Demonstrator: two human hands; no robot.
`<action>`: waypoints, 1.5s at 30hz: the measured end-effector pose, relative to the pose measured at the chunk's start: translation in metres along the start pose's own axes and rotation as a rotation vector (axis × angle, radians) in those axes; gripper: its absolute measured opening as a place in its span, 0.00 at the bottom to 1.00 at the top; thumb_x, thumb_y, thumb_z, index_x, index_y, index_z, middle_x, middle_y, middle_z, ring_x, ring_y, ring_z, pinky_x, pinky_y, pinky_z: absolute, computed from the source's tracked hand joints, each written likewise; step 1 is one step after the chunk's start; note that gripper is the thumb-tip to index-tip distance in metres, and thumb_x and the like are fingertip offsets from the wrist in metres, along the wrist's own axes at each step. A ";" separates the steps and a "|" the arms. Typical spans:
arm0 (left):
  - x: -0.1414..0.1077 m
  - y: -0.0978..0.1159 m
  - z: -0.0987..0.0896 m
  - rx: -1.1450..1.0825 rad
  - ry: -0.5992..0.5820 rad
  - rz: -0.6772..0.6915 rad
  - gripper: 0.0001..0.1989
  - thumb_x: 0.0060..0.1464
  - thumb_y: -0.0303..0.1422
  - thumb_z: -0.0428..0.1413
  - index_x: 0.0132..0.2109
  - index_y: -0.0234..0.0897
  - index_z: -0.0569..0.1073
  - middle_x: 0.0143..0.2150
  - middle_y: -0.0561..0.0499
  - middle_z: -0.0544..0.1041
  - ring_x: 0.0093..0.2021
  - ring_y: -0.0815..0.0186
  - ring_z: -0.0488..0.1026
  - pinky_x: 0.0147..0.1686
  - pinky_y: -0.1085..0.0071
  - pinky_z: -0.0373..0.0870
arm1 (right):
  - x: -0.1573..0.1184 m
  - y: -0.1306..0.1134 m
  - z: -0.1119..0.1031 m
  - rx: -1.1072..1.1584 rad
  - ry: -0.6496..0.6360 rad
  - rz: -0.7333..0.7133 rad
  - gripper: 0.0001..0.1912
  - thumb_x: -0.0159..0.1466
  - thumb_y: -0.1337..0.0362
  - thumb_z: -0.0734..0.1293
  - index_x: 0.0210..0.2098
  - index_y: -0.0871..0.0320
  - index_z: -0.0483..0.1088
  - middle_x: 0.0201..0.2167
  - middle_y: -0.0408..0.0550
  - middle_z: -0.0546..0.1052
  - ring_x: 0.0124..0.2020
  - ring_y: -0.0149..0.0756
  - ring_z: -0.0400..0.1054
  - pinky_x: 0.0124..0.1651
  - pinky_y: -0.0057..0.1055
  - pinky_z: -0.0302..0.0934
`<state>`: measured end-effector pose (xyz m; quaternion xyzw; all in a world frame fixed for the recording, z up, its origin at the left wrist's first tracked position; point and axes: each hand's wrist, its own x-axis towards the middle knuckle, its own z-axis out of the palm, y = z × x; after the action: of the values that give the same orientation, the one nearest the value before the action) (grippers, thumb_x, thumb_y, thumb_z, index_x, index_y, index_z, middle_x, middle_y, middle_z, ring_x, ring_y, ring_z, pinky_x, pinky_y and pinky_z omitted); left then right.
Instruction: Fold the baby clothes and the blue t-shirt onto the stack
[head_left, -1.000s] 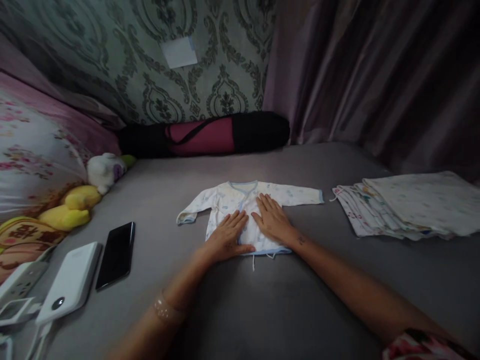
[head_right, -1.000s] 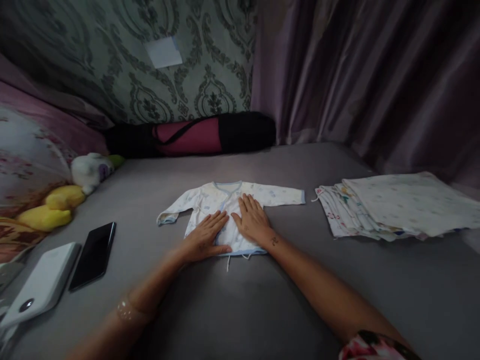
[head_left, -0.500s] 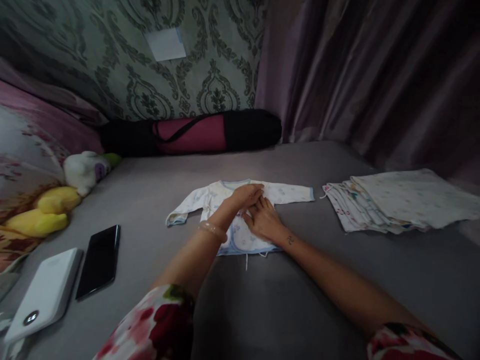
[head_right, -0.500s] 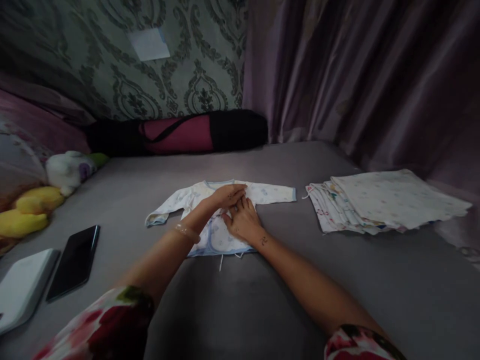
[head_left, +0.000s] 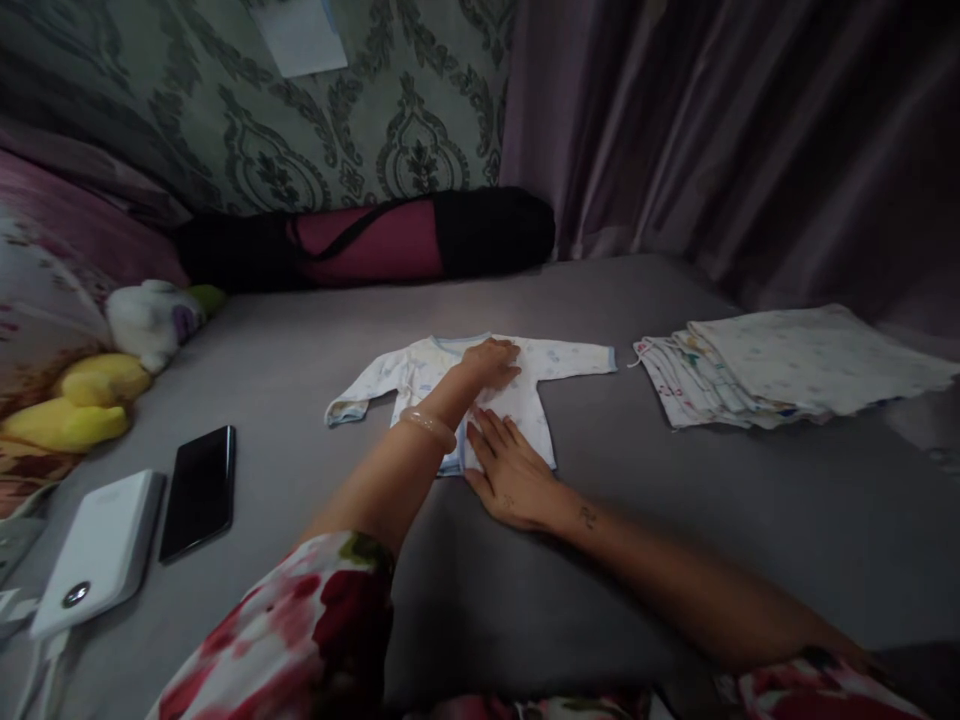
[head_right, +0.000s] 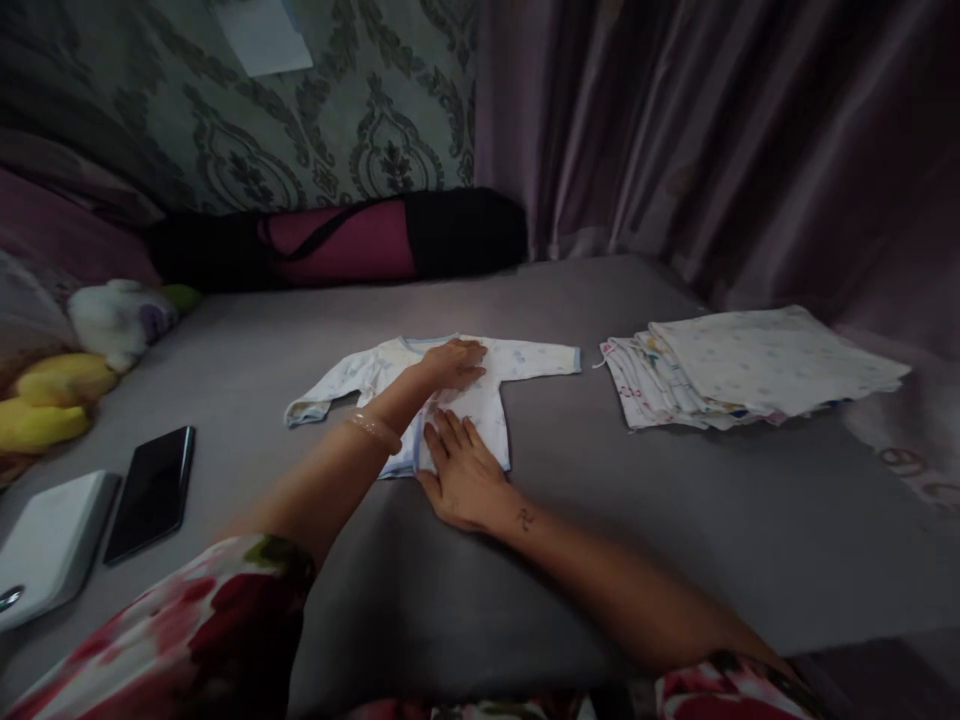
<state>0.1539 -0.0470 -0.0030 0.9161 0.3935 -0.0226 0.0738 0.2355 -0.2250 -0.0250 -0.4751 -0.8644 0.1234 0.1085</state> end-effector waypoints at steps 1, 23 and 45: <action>-0.002 0.001 0.003 0.007 0.015 -0.003 0.21 0.61 0.38 0.48 0.58 0.35 0.66 0.62 0.42 0.66 0.61 0.58 0.63 0.58 0.64 0.60 | -0.007 -0.006 -0.001 0.023 -0.016 -0.005 0.33 0.68 0.55 0.55 0.66 0.71 0.51 0.68 0.63 0.48 0.70 0.48 0.36 0.69 0.48 0.35; -0.139 0.021 0.047 0.034 0.180 -0.105 0.34 0.64 0.50 0.35 0.68 0.31 0.51 0.70 0.38 0.51 0.70 0.57 0.45 0.66 0.56 0.44 | 0.006 0.064 -0.009 -0.195 0.052 0.139 0.32 0.69 0.54 0.51 0.67 0.67 0.51 0.69 0.58 0.48 0.69 0.48 0.38 0.68 0.49 0.36; -0.140 0.004 0.016 -0.229 0.254 -0.275 0.25 0.66 0.39 0.38 0.63 0.30 0.61 0.64 0.38 0.63 0.66 0.60 0.57 0.62 0.64 0.55 | 0.054 0.057 -0.004 -0.167 0.011 0.164 0.30 0.70 0.56 0.48 0.66 0.64 0.53 0.68 0.56 0.51 0.69 0.46 0.41 0.67 0.49 0.37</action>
<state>0.0600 -0.1525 -0.0040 0.8349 0.5210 0.1279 0.1232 0.2537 -0.1487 -0.0351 -0.5522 -0.8294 0.0569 0.0629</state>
